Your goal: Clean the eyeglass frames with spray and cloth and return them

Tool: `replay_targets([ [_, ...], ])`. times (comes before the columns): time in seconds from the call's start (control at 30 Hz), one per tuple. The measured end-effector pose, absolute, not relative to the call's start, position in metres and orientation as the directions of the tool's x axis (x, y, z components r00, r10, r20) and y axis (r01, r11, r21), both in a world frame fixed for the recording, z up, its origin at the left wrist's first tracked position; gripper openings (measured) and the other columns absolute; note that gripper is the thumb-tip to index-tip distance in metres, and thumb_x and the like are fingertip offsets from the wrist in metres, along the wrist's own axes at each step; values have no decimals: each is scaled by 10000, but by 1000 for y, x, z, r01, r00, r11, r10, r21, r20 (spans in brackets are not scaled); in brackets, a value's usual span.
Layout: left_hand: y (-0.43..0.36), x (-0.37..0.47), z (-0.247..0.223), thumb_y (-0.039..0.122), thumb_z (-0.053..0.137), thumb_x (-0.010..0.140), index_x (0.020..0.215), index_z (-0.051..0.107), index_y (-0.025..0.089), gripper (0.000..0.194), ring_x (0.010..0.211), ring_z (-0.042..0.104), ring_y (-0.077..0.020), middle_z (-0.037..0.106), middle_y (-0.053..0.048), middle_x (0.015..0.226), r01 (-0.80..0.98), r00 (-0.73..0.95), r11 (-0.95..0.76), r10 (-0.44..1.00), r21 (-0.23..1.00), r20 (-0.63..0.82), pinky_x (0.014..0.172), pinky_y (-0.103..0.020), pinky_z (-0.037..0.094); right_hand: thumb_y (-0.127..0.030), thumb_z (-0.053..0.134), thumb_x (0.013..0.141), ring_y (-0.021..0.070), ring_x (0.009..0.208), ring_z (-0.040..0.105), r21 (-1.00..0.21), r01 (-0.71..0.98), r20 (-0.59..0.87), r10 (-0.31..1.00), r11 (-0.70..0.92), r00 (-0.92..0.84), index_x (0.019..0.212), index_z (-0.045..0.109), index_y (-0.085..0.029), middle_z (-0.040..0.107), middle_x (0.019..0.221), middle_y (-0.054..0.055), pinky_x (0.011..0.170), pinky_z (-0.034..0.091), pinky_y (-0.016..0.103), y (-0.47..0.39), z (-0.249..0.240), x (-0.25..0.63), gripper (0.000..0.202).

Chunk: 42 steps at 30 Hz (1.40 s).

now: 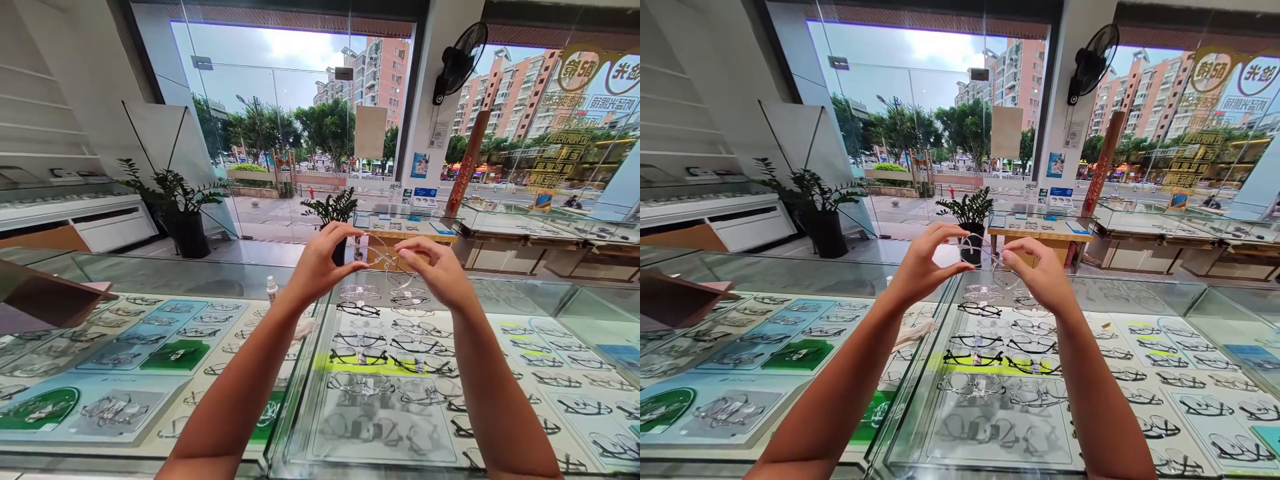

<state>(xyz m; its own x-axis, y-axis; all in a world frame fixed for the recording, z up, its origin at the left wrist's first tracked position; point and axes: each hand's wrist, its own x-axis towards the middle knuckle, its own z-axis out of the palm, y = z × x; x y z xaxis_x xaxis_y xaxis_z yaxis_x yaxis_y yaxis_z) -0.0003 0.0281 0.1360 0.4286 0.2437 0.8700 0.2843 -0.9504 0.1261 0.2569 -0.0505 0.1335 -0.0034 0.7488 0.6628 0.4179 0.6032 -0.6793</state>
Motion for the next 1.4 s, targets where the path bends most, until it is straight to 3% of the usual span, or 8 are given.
replay_targets([
  [0.2, 20, -2, 138, 362, 917, 854, 1357, 676, 281, 563, 1218, 706, -278, 716, -109, 1318, 283, 470, -950, 255, 130, 845, 1025, -479, 600, -492, 745, 957, 263, 1072, 722, -642, 479, 620, 773, 599, -134, 873, 791, -276, 809, 1074, 49, 1067, 508, 497, -48, 132, 253, 236],
  [0.47, 16, -4, 141, 333, 916, 858, 1382, 677, 257, 581, 1228, 710, -276, 724, -122, 1352, 278, 507, -949, 277, 149, 817, 1031, -465, 614, -486, 751, 937, 244, 1050, 698, -742, 366, 531, 826, 561, -188, 920, 813, -263, 788, 1058, 54, 1042, 490, 467, -41, 128, 252, 232],
  [0.6, 19, -4, 140, 377, 915, 859, 1387, 680, 248, 592, 1133, 755, -249, 731, -124, 1340, 203, 487, -949, 310, 240, 817, 953, -415, 655, -510, 803, 889, 222, 1008, 698, -793, 257, 522, 833, 553, -182, 904, 824, -253, 780, 1050, 55, 1009, 518, 435, -34, 125, 251, 258],
  [0.9, 44, -4, 130, 397, 947, 808, 1380, 706, 238, 641, 1099, 801, -261, 730, -170, 1398, -80, 502, -837, 435, 541, 748, 958, -402, 700, -490, 855, 833, 228, 1032, 713, -837, 137, 514, 847, 530, -139, 842, 840, -290, 795, 1107, 53, 1013, 550, 462, -24, 117, 242, 201],
  [1.03, 48, -3, 130, 397, 951, 794, 1371, 721, 231, 643, 1130, 799, -294, 746, -181, 1372, -150, 505, -813, 425, 562, 751, 921, -416, 715, -479, 843, 858, 244, 1104, 727, -869, 104, 463, 869, 483, -173, 876, 856, -302, 829, 1187, 56, 1070, 535, 491, -24, 115, 239, 178],
  [1.13, 48, -2, 129, 385, 953, 791, 1372, 721, 237, 642, 1127, 799, -297, 746, -180, 1371, -168, 514, -809, 416, 563, 751, 892, -409, 720, -487, 862, 840, 241, 1066, 747, -900, 79, 411, 895, 429, -175, 905, 866, -289, 853, 1132, 62, 1074, 539, 483, -24, 114, 239, 208],
  [1.4, 53, 1, 126, 373, 929, 800, 1411, 692, 260, 665, 1166, 778, -297, 724, -173, 1409, -176, 533, -769, 451, 615, 716, 931, -440, 708, -520, 932, 703, 230, 928, 771, -946, -24, 322, 936, 322, -139, 810, 854, -261, 862, 1070, 89, 895, 631, 424, -21, 114, 238, 291],
])
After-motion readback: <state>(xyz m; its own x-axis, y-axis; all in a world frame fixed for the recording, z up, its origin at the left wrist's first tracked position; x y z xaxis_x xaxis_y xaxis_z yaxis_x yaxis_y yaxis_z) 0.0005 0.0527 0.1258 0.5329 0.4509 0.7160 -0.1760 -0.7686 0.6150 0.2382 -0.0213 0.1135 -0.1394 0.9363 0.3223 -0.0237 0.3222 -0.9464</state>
